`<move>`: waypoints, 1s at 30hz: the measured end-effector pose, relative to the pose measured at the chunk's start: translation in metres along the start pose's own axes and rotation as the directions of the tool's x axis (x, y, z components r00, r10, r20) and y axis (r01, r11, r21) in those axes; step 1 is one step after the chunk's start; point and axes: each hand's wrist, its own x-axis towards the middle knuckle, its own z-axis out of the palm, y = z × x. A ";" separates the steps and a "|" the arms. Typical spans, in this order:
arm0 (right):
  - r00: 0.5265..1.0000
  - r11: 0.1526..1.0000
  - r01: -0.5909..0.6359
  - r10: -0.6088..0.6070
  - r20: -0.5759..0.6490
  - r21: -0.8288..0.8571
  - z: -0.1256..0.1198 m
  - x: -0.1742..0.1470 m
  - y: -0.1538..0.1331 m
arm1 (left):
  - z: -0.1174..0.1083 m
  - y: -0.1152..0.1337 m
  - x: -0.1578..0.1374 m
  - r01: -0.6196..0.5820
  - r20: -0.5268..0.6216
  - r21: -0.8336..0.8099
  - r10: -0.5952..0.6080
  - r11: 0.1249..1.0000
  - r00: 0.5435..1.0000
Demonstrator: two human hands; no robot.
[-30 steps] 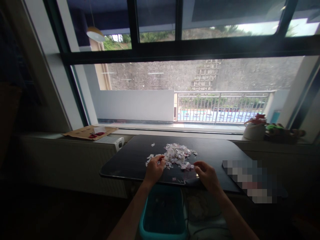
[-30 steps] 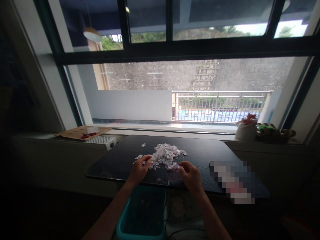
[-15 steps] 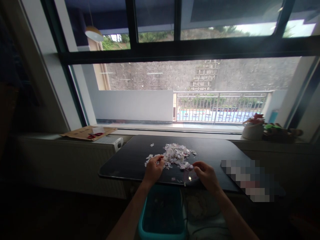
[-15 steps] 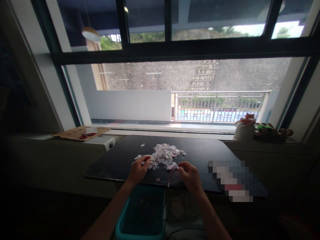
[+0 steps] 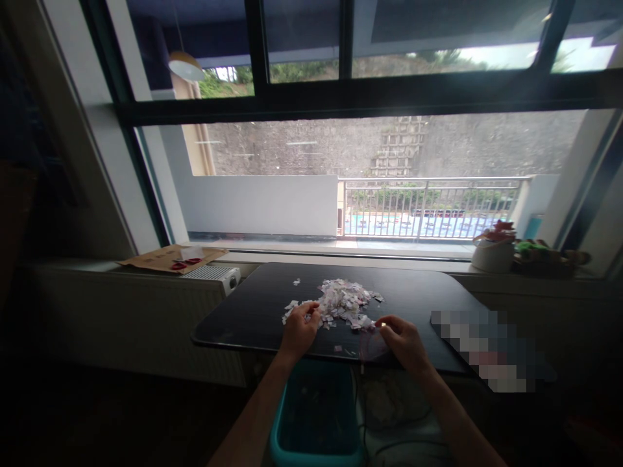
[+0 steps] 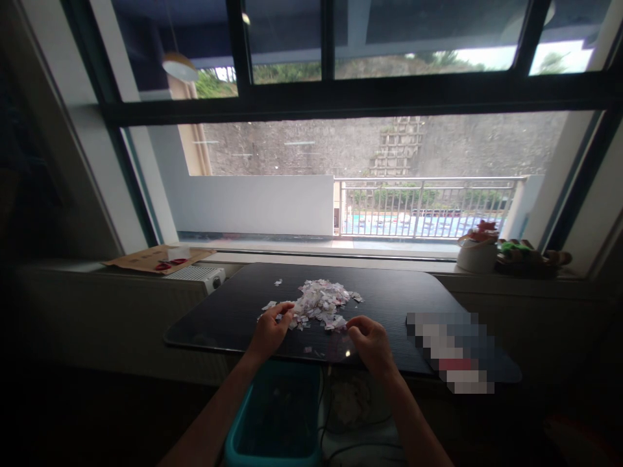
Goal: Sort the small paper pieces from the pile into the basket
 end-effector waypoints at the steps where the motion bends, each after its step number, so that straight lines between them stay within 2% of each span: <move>1: 1.000 1.000 0.004 -0.004 0.003 0.003 0.000 0.000 0.001 | 0.000 0.000 0.000 0.003 0.003 -0.001 -0.003 1.000 1.000; 9: 0.995 0.995 0.098 -0.098 -0.019 -0.008 0.007 0.004 0.009 | 0.001 -0.001 0.000 -0.003 -0.013 0.012 0.003 1.000 1.000; 13: 0.990 0.986 0.140 -0.137 0.043 -0.086 0.012 0.003 0.012 | 0.001 -0.001 0.000 -0.003 -0.009 0.017 0.003 1.000 1.000; 16: 0.982 0.985 0.161 -0.153 0.111 -0.063 0.013 0.001 0.011 | 0.001 -0.001 0.000 -0.009 -0.009 0.014 0.009 1.000 1.000; 24: 0.956 0.990 0.126 -0.140 0.258 0.070 0.013 -0.003 0.006 | 0.001 -0.002 0.000 -0.017 -0.013 0.017 0.018 1.000 1.000; 27: 0.959 0.989 0.087 -0.116 0.259 0.119 0.012 -0.002 0.005 | 0.001 -0.001 0.000 -0.006 -0.006 0.019 0.007 1.000 1.000; 30: 0.962 0.990 0.105 -0.124 0.245 0.091 0.011 -0.002 0.003 | 0.001 0.000 0.000 -0.008 -0.010 0.020 0.008 1.000 1.000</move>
